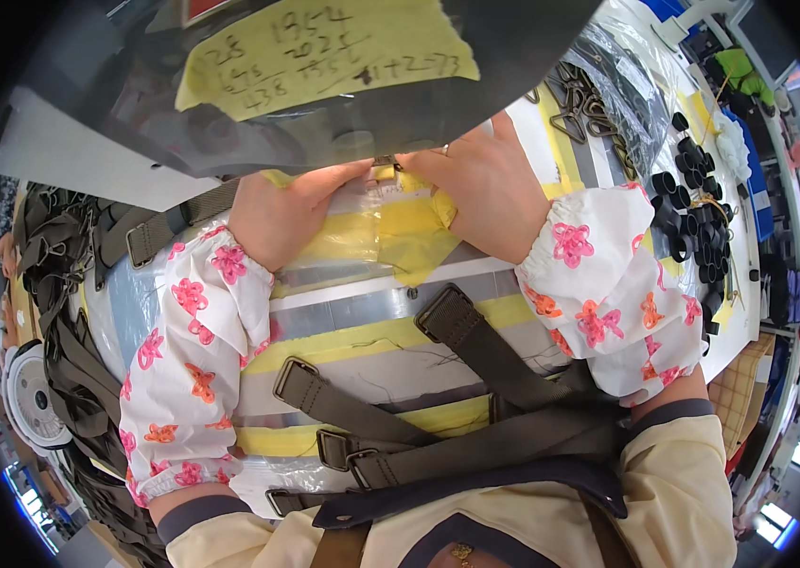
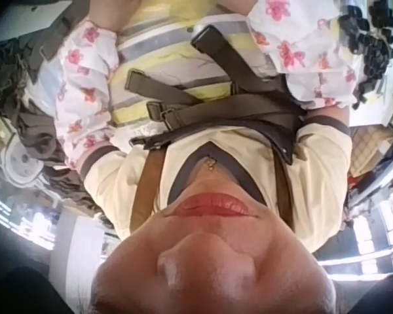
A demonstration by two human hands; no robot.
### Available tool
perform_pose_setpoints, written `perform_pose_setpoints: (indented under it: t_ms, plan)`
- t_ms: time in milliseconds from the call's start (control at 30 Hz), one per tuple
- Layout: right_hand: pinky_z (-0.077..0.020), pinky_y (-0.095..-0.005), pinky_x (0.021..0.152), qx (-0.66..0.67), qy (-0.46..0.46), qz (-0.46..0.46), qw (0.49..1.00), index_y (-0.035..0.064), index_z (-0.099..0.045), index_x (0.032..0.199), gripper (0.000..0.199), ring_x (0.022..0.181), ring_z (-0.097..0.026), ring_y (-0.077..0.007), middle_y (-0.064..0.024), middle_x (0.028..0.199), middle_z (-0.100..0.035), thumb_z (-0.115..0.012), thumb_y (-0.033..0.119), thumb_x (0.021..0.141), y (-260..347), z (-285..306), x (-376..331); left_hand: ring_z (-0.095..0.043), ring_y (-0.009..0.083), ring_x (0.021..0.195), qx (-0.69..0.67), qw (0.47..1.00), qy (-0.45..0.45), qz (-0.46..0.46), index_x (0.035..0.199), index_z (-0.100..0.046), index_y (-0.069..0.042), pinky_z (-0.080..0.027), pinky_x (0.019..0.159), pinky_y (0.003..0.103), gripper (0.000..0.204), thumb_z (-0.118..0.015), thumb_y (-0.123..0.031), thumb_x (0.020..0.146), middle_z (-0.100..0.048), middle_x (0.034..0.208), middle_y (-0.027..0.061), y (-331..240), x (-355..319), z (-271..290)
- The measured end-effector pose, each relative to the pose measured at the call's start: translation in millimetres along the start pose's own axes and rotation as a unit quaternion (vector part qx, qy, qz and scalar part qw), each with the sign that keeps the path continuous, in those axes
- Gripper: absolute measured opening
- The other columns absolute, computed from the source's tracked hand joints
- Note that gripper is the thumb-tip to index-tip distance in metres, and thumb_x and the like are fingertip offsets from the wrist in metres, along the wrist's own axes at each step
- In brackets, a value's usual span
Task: Assembling and stitching heavy-duty webbing straps with plastic buckles and hardware using an industrial sewing machine.
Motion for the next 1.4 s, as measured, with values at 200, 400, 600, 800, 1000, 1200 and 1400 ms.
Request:
perform_pose_setpoints:
  t_ms: [200, 400, 600, 800, 1000, 1200, 1400]
  plan:
    - [-0.0274, -0.0480, 0.098, 0.016, -0.023, 0.043, 0.999, 0.0077, -0.062, 0.105, 0.048, 0.105, -0.052, -0.0208, -0.0005, 0.116, -0.059, -0.063, -0.001, 0.058, 8.1, 10.4, -19.7, -0.062, 0.0220, 0.079, 0.003, 0.981, -0.126, -0.148, 0.094, -0.064, -0.008, -0.050, 0.064, 0.032, 0.025, -0.059, -0.008, 0.070, -0.064, 0.095, 0.0057, -29.8, -6.6, 6.6]
    - [-0.0302, -0.0491, 0.095, 0.030, -0.037, 0.039, 0.998, 0.0052, -0.063, 0.102, 0.045, 0.106, -0.051, -0.0223, -0.0023, 0.117, -0.058, -0.063, -0.001, 0.058, 11.7, 10.4, -27.4, -0.060, 0.0201, 0.092, 0.025, 0.980, -0.126, -0.155, 0.094, -0.064, -0.006, -0.048, 0.078, 0.033, 0.026, -0.059, -0.009, 0.068, -0.063, 0.099, 0.0054, -36.8, -13.1, 5.7]
    - [-0.0364, -0.0452, 0.088, 0.064, -0.058, 0.056, 0.995, 0.0037, -0.064, 0.096, 0.037, 0.100, -0.054, -0.0230, -0.0049, 0.110, -0.061, -0.064, 0.002, 0.059, 7.0, 5.1, -23.9, -0.060, 0.0201, 0.092, 0.001, 0.982, -0.113, -0.149, 0.094, -0.063, -0.005, -0.047, 0.079, 0.033, 0.026, -0.059, -0.007, 0.069, -0.062, 0.100, 0.0062, -31.8, -15.4, 9.9]
    - [-0.0464, -0.0380, 0.073, 0.042, -0.083, 0.147, 0.985, 0.0015, -0.063, 0.092, 0.031, 0.090, -0.059, -0.0242, -0.0084, 0.102, -0.062, -0.065, 0.005, 0.061, 1.9, 8.4, -12.1, -0.059, 0.0241, 0.092, 0.076, 0.989, -0.097, -0.079, 0.095, -0.061, -0.003, -0.045, 0.082, 0.035, 0.026, -0.059, -0.003, 0.068, -0.062, 0.097, 0.0075, -31.7, -46.0, 57.0]
    - [-0.0492, -0.0331, 0.054, 0.040, -0.004, 0.164, 0.986, 0.0000, -0.058, 0.089, 0.029, 0.078, -0.061, -0.0262, -0.0119, 0.095, -0.061, -0.063, 0.002, 0.060, -10.2, 11.8, 0.1, -0.057, 0.0276, 0.093, 0.196, 0.971, -0.120, 0.067, 0.099, -0.061, -0.003, -0.044, 0.084, 0.038, 0.033, -0.057, 0.003, 0.067, -0.061, 0.098, 0.0096, 2.4, -94.5, 78.3]
    - [-0.0496, -0.0322, 0.052, 0.012, -0.085, 0.221, 0.971, 0.0043, -0.052, 0.078, 0.016, 0.072, -0.058, -0.0229, -0.0072, 0.081, -0.056, -0.058, 0.009, 0.064, 10.7, 13.9, 8.7, -0.061, 0.0248, 0.078, 0.277, 0.947, -0.157, 0.033, 0.104, -0.062, -0.007, -0.048, 0.068, 0.033, 0.041, -0.052, 0.009, 0.069, -0.064, 0.091, 0.0091, 38.9, -113.5, 92.0]
    - [-0.0469, -0.0276, 0.050, 0.053, -0.117, 0.292, 0.948, 0.0042, -0.048, 0.077, 0.017, 0.073, -0.054, -0.0199, -0.0076, 0.081, -0.050, -0.057, 0.006, 0.063, 106.5, -18.7, 59.6, -0.061, 0.0191, 0.076, 0.413, 0.877, -0.171, 0.174, 0.121, -0.053, -0.030, -0.049, 0.070, 0.031, 0.052, -0.055, 0.000, 0.078, -0.066, 0.090, 0.0006, 140.6, -183.3, 164.6]
Point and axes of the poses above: each hand's wrist, its own x-axis towards the middle knuckle, its own z-axis out of the back of the hand, y = z × x, the point moved 1 cm from there along x, towards the middle knuckle
